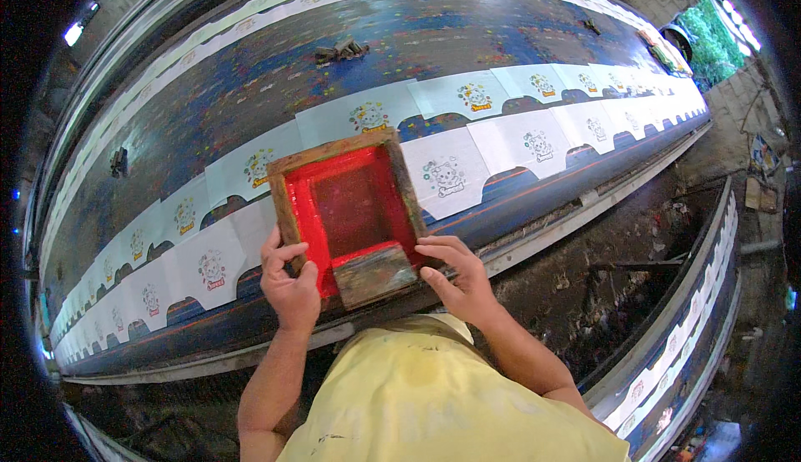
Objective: The person uses a wooden screen-printing frame with red ink to repeatedly print a pattern onto a long roll of white fabric laid out on a table. The person holds the frame with both hands and drags a squeegee across the screen to transfer ink onto the fabric, repeating the motion along the length of the roll.
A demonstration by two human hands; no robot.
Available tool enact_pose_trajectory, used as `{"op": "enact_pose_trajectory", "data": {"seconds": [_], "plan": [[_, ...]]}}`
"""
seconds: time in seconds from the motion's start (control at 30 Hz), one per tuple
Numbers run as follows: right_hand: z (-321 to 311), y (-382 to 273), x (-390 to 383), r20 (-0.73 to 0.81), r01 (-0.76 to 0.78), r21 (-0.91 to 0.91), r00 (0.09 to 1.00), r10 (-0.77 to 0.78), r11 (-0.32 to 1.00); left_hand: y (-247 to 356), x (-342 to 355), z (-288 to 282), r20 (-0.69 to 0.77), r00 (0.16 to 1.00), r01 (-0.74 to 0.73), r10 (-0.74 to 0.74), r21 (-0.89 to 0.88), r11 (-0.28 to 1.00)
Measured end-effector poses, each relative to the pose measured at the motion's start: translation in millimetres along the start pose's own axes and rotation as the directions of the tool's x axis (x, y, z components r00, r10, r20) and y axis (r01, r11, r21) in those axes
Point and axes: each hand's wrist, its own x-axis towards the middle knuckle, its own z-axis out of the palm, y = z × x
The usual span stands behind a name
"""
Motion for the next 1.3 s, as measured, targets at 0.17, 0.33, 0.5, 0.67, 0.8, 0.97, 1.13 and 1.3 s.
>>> {"op": "enact_pose_trajectory", "data": {"seconds": [0.17,0.33,0.5,0.67,0.8,0.97,1.13,1.3], "plan": [[-71.9,41.6,-0.6,-0.065,0.036,-0.066,0.997,-0.041,0.997,26.7,-4.8,99.1,0.017,0.998,-0.066,0.066,-0.038,0.997],[-145.0,74.5,4.2,-0.038,0.027,-0.031,0.999,-0.028,0.999,49.8,-12.9,170.7,0.046,0.998,0.042,-0.035,-0.164,0.986],[-176.5,91.6,4.4,0.028,0.051,0.03,0.998,-0.051,0.998,63.1,-17.6,185.5,0.072,0.973,0.229,-0.219,-0.208,0.951],[-178.3,95.1,4.1,0.039,0.102,-0.014,0.994,-0.101,0.995,59.6,-18.2,185.0,0.089,0.947,0.321,-0.308,-0.255,0.912],[-176.7,94.1,4.0,0.017,0.107,-0.02,0.994,-0.106,0.994,53.9,-18.2,185.4,0.1,0.95,0.313,-0.296,-0.302,0.901],[-171.9,85.5,7.6,-0.046,0.126,-0.103,0.99,-0.132,0.987,51.3,-19.0,187.6,0.089,0.953,0.304,-0.291,-0.257,0.917],[-162.1,64.8,15.7,0.127,0.326,-0.213,0.944,-0.304,0.921,49.5,-18.4,187.6,0.097,0.965,0.26,-0.243,-0.254,0.931],[-144.8,44.8,30.7,0.36,0.439,-0.381,0.881,-0.307,0.814,46.1,-19.0,187.9,0.078,0.974,0.226,-0.214,-0.211,0.951]]}}
